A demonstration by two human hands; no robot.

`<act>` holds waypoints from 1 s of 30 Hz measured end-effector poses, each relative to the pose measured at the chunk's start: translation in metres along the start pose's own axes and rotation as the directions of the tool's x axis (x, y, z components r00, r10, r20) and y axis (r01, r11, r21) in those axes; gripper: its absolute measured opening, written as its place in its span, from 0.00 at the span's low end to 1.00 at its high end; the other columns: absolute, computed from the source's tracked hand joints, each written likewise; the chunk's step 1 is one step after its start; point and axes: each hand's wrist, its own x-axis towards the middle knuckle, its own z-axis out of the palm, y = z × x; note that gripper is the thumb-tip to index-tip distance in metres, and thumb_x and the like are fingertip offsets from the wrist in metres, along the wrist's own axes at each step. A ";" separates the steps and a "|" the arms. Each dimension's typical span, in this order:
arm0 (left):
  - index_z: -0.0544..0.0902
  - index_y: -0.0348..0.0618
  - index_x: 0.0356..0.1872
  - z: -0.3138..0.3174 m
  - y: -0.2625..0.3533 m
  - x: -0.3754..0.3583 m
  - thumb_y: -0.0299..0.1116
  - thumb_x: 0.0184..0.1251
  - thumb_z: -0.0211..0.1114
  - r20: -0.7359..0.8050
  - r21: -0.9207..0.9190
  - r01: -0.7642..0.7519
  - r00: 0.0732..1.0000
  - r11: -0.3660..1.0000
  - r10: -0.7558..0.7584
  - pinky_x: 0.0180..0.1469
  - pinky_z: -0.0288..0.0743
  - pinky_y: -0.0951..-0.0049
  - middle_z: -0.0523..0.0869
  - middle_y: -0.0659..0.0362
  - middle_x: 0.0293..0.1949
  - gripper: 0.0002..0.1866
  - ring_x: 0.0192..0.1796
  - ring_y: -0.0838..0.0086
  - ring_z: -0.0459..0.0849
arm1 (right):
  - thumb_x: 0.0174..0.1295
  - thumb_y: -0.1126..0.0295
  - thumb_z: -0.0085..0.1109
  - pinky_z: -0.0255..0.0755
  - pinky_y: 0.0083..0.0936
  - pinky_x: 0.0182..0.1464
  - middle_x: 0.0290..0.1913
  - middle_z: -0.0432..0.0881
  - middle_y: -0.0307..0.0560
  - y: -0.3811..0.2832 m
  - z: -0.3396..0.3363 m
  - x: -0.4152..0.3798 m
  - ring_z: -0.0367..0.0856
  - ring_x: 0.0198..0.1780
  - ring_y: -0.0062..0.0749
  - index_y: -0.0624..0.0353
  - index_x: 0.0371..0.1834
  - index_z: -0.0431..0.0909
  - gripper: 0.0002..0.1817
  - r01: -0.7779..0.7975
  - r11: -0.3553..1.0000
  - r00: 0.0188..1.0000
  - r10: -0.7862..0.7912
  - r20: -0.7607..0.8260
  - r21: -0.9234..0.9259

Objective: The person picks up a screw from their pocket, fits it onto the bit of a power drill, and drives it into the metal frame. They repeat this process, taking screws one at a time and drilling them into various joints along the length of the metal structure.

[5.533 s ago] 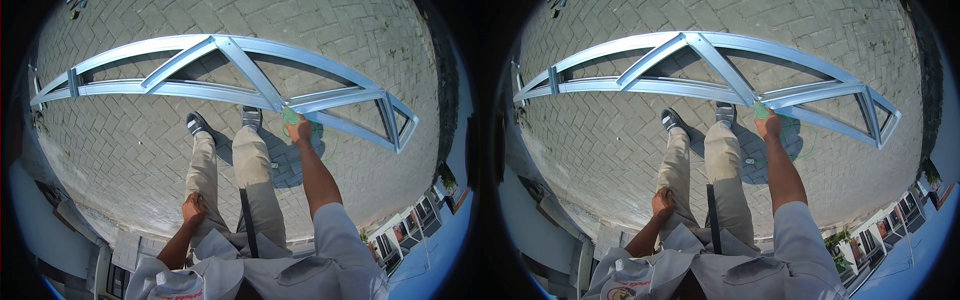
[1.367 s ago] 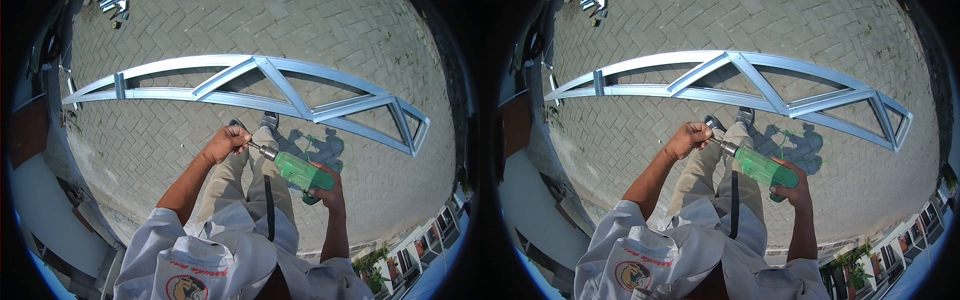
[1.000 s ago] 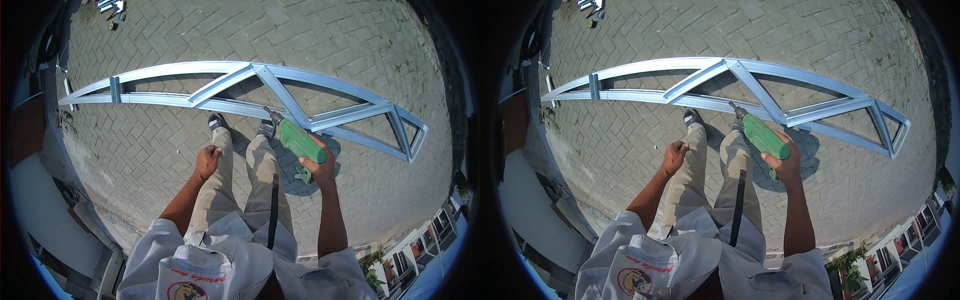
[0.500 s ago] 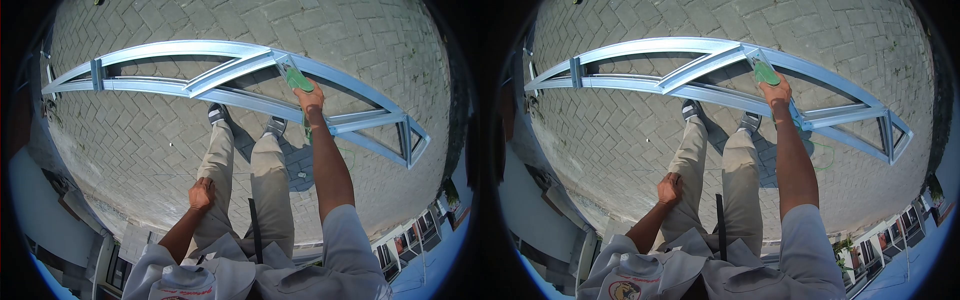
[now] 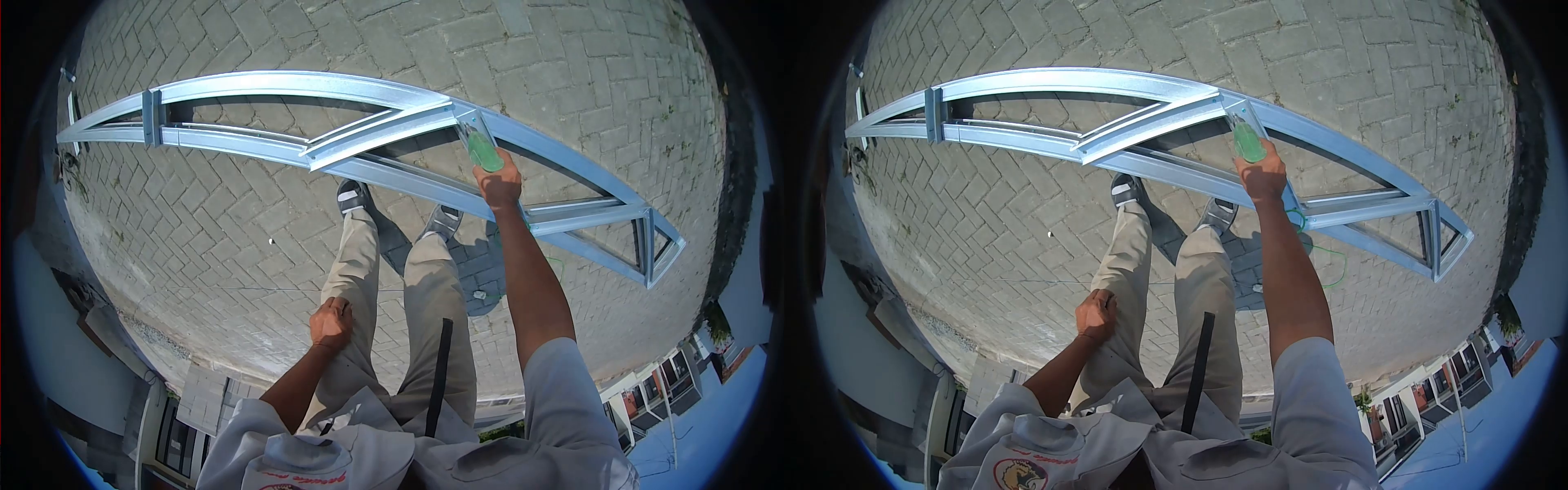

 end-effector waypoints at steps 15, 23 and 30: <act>0.88 0.48 0.45 -0.008 0.000 0.010 0.41 0.71 0.65 0.037 0.001 0.033 0.999 0.999 -0.033 0.51 0.81 0.54 0.89 0.53 0.46 0.11 0.48 0.52 0.88 | 0.50 0.58 0.70 0.80 0.47 0.61 0.53 0.89 0.60 -0.043 -0.027 0.029 0.87 0.58 0.59 0.50 0.62 0.84 0.32 0.006 0.968 0.991 0.028 0.129 -0.252; 0.88 0.48 0.45 -0.009 0.002 0.008 0.41 0.72 0.66 0.034 -0.002 0.061 0.998 0.998 -0.060 0.51 0.81 0.54 0.89 0.52 0.46 0.11 0.49 0.52 0.89 | 0.52 0.58 0.71 0.80 0.47 0.61 0.53 0.89 0.60 -0.049 -0.032 0.031 0.87 0.58 0.59 0.51 0.63 0.83 0.31 -0.008 0.958 0.988 0.051 0.143 -0.286; 0.88 0.48 0.46 0.000 -0.002 0.006 0.41 0.72 0.65 0.023 -0.013 0.063 0.998 0.998 -0.063 0.52 0.81 0.54 0.89 0.52 0.47 0.11 0.50 0.51 0.88 | 0.53 0.57 0.71 0.80 0.46 0.62 0.55 0.89 0.61 -0.038 -0.031 0.040 0.86 0.59 0.59 0.51 0.63 0.84 0.31 -0.009 0.968 0.987 0.049 0.155 -0.249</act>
